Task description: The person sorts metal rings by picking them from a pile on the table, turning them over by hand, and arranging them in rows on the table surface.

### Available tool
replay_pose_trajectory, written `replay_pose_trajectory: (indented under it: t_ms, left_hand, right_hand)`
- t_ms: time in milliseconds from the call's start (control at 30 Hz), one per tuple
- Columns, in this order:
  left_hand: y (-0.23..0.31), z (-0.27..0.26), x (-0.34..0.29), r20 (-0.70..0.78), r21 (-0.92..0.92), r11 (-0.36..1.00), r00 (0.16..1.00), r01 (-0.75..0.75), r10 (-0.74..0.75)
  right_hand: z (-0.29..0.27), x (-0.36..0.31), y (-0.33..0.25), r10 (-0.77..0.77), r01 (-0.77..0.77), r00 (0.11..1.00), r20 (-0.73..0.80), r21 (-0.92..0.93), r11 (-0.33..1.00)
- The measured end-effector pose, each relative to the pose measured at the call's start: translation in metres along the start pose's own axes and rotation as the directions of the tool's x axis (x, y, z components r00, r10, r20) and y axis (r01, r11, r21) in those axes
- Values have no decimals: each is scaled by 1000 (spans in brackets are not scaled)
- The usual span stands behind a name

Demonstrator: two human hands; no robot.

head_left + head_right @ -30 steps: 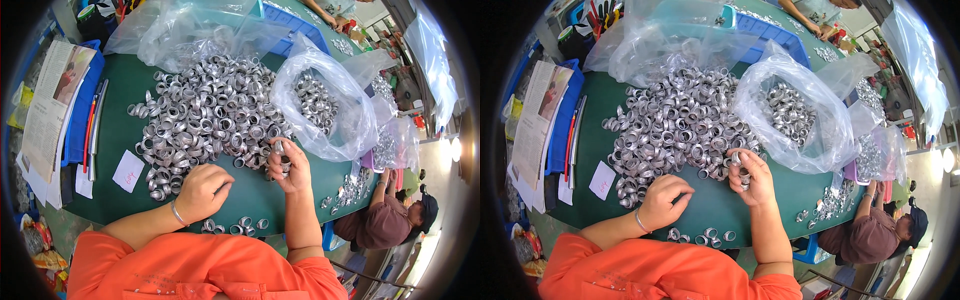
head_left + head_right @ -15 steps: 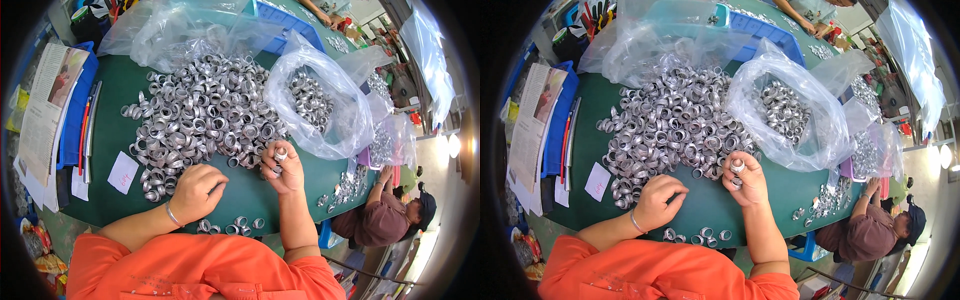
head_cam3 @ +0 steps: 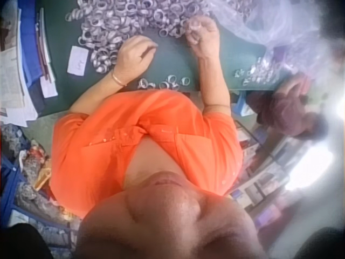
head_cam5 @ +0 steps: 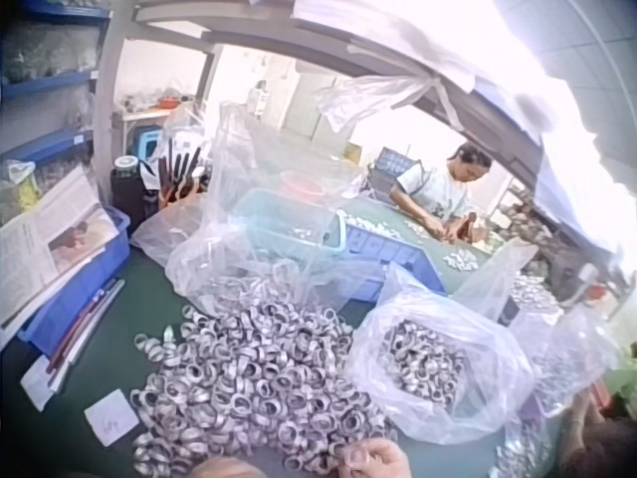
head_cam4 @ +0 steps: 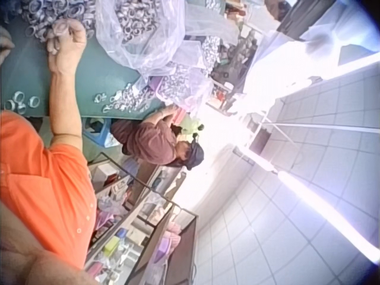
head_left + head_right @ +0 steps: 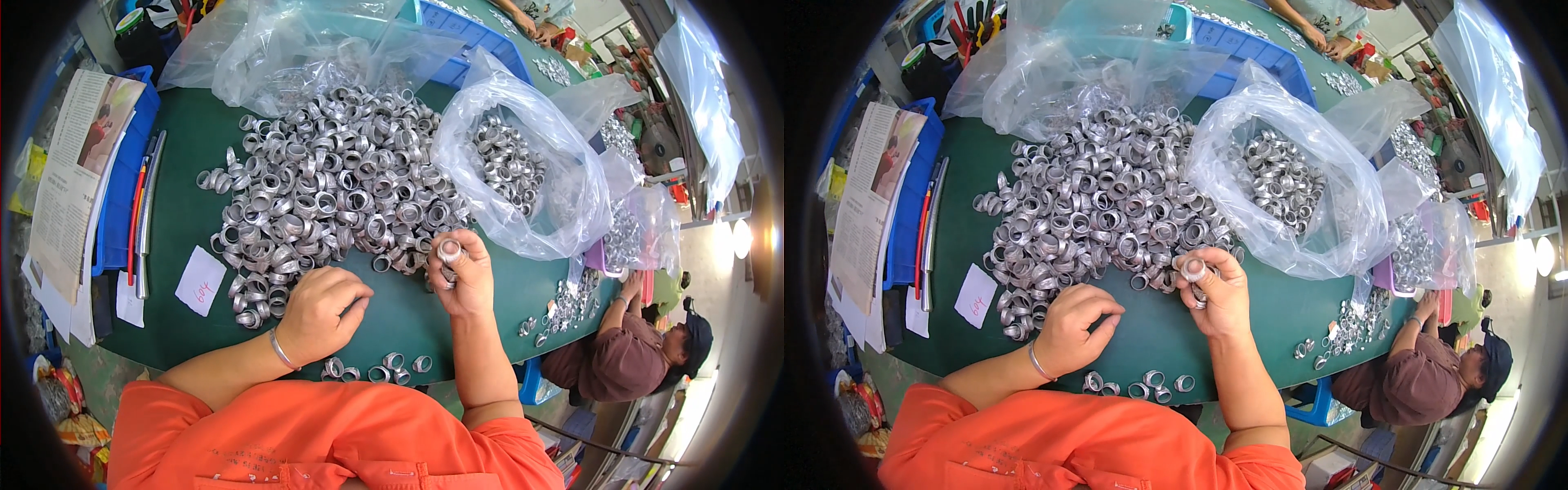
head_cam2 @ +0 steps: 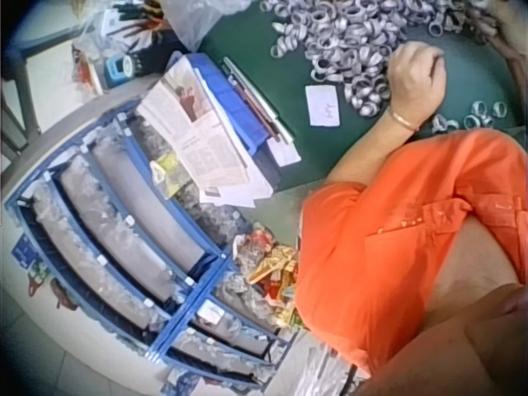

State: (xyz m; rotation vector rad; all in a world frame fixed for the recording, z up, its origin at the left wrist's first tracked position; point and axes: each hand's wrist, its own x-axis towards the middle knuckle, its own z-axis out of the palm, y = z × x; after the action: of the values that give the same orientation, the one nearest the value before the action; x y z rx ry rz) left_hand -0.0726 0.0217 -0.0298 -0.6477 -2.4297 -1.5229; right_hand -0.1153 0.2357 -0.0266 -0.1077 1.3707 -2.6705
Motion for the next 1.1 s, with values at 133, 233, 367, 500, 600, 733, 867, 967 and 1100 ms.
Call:
replay_pose_trajectory:
  t_ms: [133, 233, 367, 500, 600, 733, 867, 967, 1100]
  left_hand:
    - [-2, 0, -2, -3, 3, 1000, 1000, 2, -2]
    - [-2, 1, -3, -18, -9, 1000, 1000, 6, -6]
    - [0, 0, -2, -68, -83, 996, 997, 25, -31]
    - [-5, 3, -2, -157, -102, 995, 988, -14, -2]
    - [-5, 3, -1, -188, -113, 993, 982, -19, -3]
    - [-7, 3, -2, -172, -122, 992, 985, -3, -18]
    - [-7, 2, -3, -152, -119, 993, 988, 1, -19]
    - [-7, 3, -3, -161, -137, 991, 987, 1, -23]
    - [-7, 2, -4, -158, -135, 991, 987, 3, -25]
  right_hand:
    - [13, 1, -4, 194, -159, 953, -231, 161, 974]
    - [15, -3, 2, 193, -159, 954, -230, 158, 974]
    - [27, -13, 14, 160, -167, 976, -145, -39, 985]
    - [36, -24, 26, 52, -31, 998, 42, -395, 918]
    - [39, -24, 26, 26, 10, 996, 84, -398, 917]
    - [39, -23, 25, -23, 94, 988, 154, -470, 877]
    - [38, -24, 25, -12, 84, 989, 150, -481, 873]
    - [38, -24, 24, 2, 69, 990, 140, -494, 866]
    - [36, -24, 25, -10, 91, 988, 157, -515, 852]
